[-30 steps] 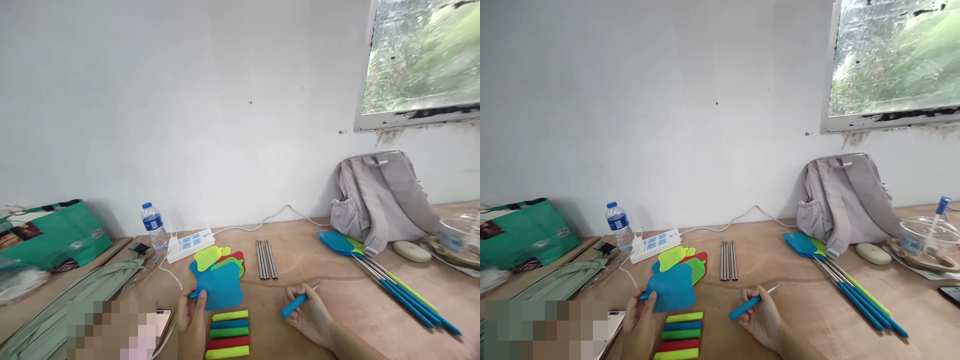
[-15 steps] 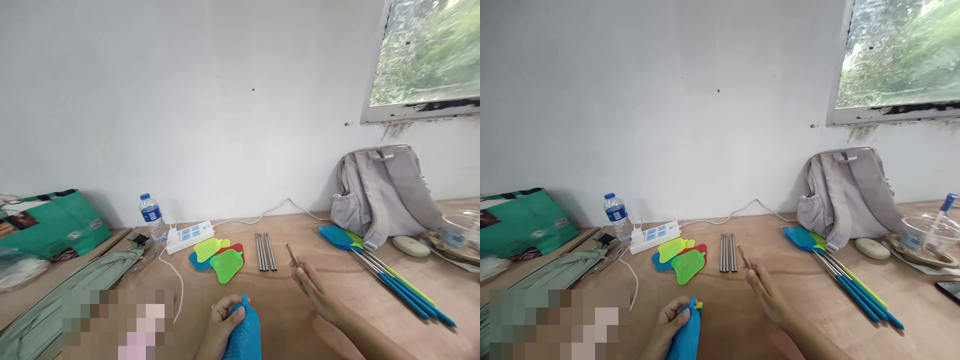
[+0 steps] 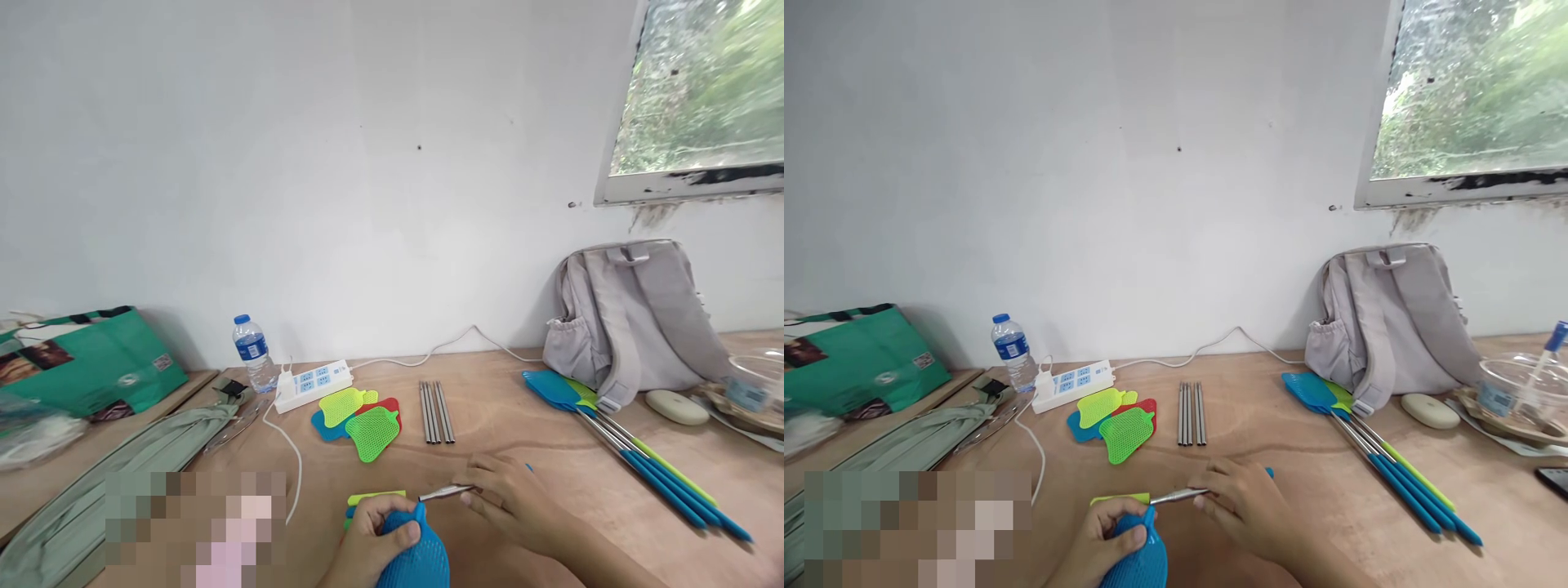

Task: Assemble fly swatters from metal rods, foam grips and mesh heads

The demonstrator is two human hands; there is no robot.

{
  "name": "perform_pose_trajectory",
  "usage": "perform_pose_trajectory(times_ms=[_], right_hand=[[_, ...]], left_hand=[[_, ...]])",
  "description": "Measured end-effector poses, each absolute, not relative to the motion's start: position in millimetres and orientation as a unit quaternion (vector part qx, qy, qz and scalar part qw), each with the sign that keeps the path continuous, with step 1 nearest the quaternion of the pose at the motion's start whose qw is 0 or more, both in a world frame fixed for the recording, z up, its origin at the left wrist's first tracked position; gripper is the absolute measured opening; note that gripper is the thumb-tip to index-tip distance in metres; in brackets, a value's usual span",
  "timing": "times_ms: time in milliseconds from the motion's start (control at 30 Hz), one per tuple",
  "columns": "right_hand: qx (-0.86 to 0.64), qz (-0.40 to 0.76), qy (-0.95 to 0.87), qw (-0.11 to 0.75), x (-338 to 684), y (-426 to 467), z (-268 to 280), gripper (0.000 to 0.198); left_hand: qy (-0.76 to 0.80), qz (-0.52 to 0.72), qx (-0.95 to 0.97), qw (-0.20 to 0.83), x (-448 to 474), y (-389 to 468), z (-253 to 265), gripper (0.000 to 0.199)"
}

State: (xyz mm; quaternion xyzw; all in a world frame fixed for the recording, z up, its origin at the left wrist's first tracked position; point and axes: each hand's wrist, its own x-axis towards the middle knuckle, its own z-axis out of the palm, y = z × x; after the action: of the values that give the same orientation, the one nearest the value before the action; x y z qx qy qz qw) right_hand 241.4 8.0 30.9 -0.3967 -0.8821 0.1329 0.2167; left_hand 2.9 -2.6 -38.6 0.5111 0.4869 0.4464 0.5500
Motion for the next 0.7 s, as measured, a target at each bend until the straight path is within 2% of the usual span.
perform_pose_trajectory(times_ms=[500, 700], right_hand=[[-0.387, 0.107, -0.891, 0.215, 243, 5, 38, 0.021], [-0.334, 0.088, -0.913, 0.216, 246, 7, 38, 0.022]], left_hand=[[0.492, 0.360, 0.576, 0.544, -4, -6, -8, 0.051], [0.483, 0.260, 0.619, 0.562, -5, -10, -1, 0.049]])
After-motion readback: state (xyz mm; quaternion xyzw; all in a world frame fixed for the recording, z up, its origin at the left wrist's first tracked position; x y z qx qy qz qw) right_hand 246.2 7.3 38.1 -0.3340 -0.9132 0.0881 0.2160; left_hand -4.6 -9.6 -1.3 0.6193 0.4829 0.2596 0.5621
